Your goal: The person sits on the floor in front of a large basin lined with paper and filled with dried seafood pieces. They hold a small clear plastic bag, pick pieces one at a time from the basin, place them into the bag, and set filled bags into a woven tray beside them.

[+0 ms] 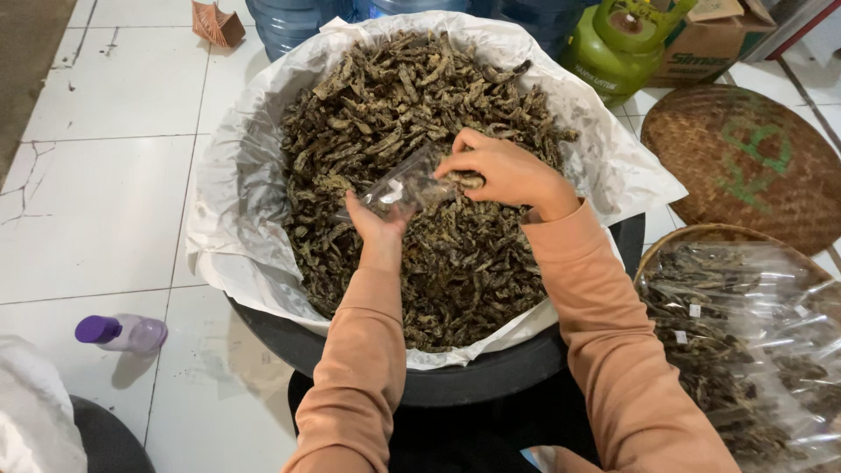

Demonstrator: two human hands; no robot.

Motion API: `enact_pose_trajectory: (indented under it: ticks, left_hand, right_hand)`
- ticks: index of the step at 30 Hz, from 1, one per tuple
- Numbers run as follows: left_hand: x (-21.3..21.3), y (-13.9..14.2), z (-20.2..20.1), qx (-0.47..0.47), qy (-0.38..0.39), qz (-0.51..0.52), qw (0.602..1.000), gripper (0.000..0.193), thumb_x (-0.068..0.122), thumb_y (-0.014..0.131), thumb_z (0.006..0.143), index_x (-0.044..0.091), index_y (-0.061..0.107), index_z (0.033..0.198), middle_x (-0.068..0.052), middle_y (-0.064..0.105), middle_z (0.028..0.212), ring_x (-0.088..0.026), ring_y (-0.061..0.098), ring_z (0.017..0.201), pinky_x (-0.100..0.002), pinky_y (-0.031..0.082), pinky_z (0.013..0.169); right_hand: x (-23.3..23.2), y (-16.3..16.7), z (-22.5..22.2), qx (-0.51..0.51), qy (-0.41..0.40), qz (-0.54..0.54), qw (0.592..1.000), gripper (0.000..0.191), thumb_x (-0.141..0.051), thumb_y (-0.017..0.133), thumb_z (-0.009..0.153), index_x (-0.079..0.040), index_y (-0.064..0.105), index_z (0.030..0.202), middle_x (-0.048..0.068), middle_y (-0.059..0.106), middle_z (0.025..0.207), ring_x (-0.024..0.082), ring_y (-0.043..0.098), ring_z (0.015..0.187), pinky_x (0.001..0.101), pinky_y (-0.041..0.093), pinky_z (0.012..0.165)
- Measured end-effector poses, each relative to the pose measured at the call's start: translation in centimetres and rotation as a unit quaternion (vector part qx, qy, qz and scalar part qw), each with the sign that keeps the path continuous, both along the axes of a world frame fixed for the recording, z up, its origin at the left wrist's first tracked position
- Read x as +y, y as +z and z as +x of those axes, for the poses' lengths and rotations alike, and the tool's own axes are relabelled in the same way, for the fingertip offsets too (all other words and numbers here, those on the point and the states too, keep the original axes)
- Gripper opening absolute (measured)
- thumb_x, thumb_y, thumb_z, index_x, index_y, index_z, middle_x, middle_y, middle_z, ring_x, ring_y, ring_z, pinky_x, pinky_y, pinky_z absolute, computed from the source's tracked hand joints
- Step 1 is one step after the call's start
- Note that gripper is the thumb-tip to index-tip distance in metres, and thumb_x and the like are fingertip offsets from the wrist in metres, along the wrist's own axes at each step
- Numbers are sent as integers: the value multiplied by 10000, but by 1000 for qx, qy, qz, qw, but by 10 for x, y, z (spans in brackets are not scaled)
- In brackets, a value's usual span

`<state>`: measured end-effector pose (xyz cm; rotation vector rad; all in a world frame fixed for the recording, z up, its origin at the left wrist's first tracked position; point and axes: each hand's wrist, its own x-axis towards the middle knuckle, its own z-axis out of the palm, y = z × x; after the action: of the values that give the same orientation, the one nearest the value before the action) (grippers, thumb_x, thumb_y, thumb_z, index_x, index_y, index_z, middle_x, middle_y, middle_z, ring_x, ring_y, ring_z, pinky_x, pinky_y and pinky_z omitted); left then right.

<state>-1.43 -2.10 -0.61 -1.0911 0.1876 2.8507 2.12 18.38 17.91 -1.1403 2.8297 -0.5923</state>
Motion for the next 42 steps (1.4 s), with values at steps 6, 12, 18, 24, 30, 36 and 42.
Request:
enact_pose_trajectory:
  ticks: [6, 12, 18, 24, 30, 36, 42]
  left_hand:
    - [9, 10, 7, 45, -42, -8, 998, 738, 595, 447, 966, 110, 362, 1516, -212, 452, 1452, -401, 437, 1406, -676, 387, 1125]
    - [10, 5, 5, 67, -45, 29, 996, 709, 592, 389, 993, 102, 364, 1506, -257, 436, 1506, -439, 441, 1412, -652, 379, 1137]
    - [13, -8, -2, 77, -54, 35, 995, 750, 617, 405, 987, 86, 370, 1516, -227, 419, 1532, -425, 416, 1426, -631, 342, 1173]
    - [9, -6, -1, 113, -74, 11, 991, 856, 680, 412, 933, 93, 328, 1550, -231, 409, 1549, -424, 412, 1437, -645, 318, 1190]
    - [10, 5, 3, 141, -56, -36, 988, 850, 673, 420, 961, 99, 283, 1572, -248, 379, 1573, -415, 377, 1473, -602, 317, 1194]
    - [2, -4, -4, 135, 18, 18, 991, 906, 723, 351, 929, 87, 282, 1572, -255, 391, 1539, -442, 377, 1451, -638, 363, 1162]
    - [-2, -24, -15, 185, 66, 46, 979, 942, 737, 377, 933, 55, 293, 1577, -236, 377, 1567, -457, 377, 1448, -668, 348, 1154]
  right_hand:
    - [10, -19, -20, -166, -16, -145, 975, 592, -110, 849, 768, -74, 548, 1277, 48, 663, 1224, 158, 647, 1071, 327, 542, 851]
    - [18, -43, -35, -194, 2, -229, 954, 512, -43, 754, 881, -26, 504, 1328, 88, 521, 1221, 166, 595, 1073, 317, 550, 919]
    - [-1, -53, -29, -139, -131, -234, 953, 167, -84, 768, 934, 7, 668, 1032, 101, 687, 921, 208, 687, 805, 357, 592, 722]
    - [-9, -40, -20, 9, 40, -205, 978, 194, -124, 748, 995, 0, 706, 1137, 140, 744, 1085, 210, 709, 848, 325, 571, 745]
    - [-15, -32, -8, 33, -156, -151, 976, 130, -152, 789, 953, -36, 754, 999, 109, 777, 904, 179, 720, 744, 323, 548, 685]
    - [8, -25, -17, -54, 25, -310, 949, 162, -65, 687, 1040, -21, 723, 1192, 98, 715, 1286, 152, 702, 1020, 285, 581, 897]
    - [34, -48, -22, -85, -131, -245, 957, 658, -227, 853, 899, -48, 483, 1413, 204, 516, 1443, 332, 547, 1324, 437, 529, 1059]
